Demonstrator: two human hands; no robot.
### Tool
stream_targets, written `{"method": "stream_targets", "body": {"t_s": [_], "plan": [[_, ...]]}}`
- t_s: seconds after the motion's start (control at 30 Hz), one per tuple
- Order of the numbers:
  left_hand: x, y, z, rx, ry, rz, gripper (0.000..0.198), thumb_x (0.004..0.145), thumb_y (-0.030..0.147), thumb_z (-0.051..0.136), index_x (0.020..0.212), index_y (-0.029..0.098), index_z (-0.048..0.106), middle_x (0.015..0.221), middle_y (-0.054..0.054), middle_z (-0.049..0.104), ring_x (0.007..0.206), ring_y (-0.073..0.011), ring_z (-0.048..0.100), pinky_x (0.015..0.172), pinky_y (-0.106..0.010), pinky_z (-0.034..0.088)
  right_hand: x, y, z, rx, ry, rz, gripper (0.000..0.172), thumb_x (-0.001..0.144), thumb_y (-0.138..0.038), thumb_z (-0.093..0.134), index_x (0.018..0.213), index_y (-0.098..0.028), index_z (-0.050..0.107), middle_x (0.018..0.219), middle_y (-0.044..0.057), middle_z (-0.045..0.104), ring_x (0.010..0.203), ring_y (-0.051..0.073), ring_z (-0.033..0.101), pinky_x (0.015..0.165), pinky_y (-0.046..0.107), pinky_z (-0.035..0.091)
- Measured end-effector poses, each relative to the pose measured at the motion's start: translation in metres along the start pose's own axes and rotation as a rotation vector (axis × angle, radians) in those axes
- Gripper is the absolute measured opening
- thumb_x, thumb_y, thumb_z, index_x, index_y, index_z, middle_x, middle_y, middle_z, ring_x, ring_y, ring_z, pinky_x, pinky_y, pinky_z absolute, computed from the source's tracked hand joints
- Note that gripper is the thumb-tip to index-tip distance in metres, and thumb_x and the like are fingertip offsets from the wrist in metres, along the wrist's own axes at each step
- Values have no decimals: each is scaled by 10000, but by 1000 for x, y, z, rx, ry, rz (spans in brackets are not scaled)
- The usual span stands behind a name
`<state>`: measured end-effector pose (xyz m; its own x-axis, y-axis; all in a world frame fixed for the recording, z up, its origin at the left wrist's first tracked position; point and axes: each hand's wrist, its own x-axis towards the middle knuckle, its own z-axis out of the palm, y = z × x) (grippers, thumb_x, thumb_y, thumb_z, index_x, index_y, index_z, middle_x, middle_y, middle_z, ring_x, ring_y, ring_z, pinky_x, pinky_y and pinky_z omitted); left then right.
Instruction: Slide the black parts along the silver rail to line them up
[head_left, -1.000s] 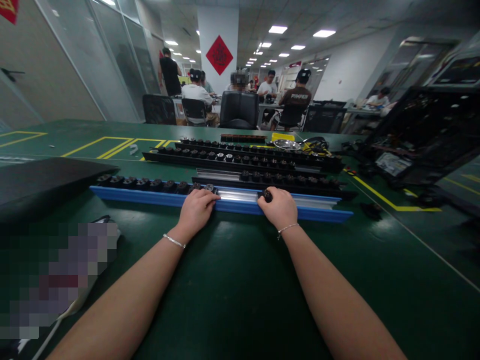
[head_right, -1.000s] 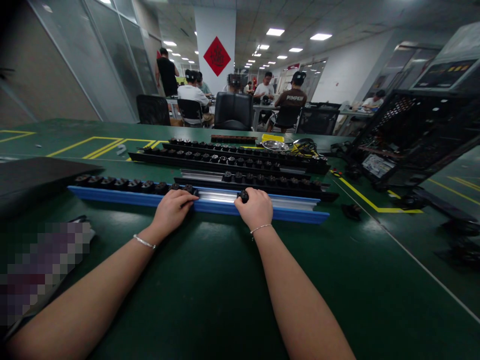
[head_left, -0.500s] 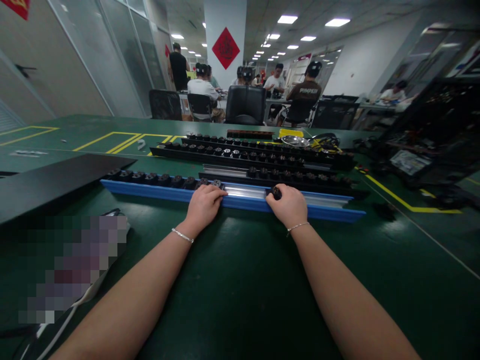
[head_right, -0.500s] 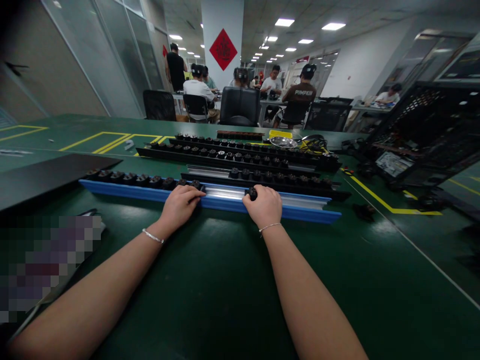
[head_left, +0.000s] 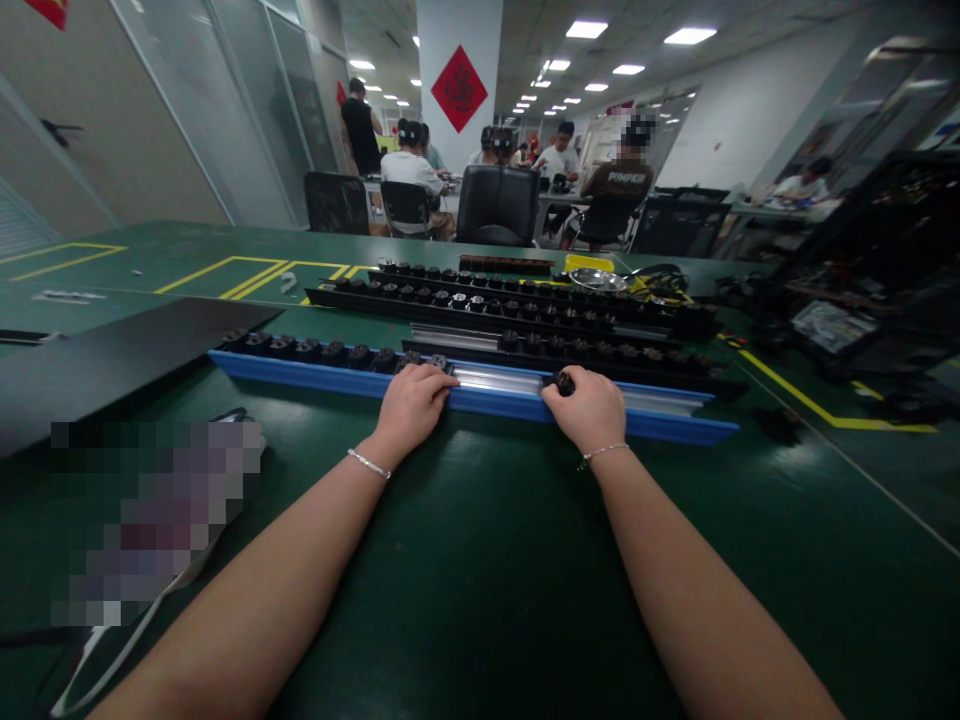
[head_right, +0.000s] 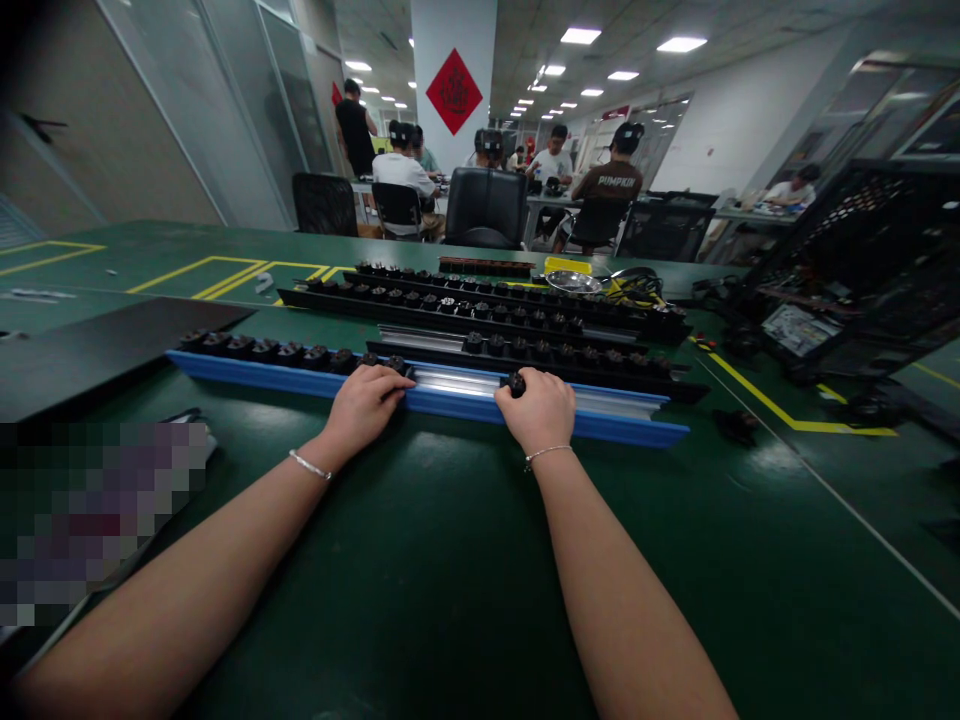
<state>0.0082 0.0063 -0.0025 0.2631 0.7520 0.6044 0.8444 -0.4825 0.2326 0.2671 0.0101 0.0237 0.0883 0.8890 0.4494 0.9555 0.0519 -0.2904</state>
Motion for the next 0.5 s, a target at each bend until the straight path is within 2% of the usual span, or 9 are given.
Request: {"method": "stream_targets", "body": {"t_s": [0.2, 0.4, 0.5], "plan": [[0, 0, 0, -7, 4, -1, 206, 858, 197, 534, 972, 244, 699, 960, -37, 677, 891, -209, 552, 838, -375, 470, 1, 4, 0, 37, -11, 4, 208, 752, -310, 491, 830, -181, 635, 816, 77, 647, 817, 219, 542, 753, 321, 392], [1, 1, 0, -12, 3, -5, 207, 848, 190, 539, 966, 242, 701, 954, -50, 678, 902, -217, 555, 839, -388, 475, -2, 12, -1, 27, 20, -3, 257, 757, -361, 513, 893, -209, 669, 953, 81, 674, 969, 261, 527, 892, 404, 375], [1, 1, 0, -30, 5, -2, 211, 846, 188, 535, 967, 244, 699, 953, -49, 678, 909, -216, 560, 843, -392, 476, -3, 14, -1, 30, 29, 0, 282, 758, -371, 516, 934, -220, 678, 972, 71, 681, 972, 251, 533, 926, 410, 368]]}}
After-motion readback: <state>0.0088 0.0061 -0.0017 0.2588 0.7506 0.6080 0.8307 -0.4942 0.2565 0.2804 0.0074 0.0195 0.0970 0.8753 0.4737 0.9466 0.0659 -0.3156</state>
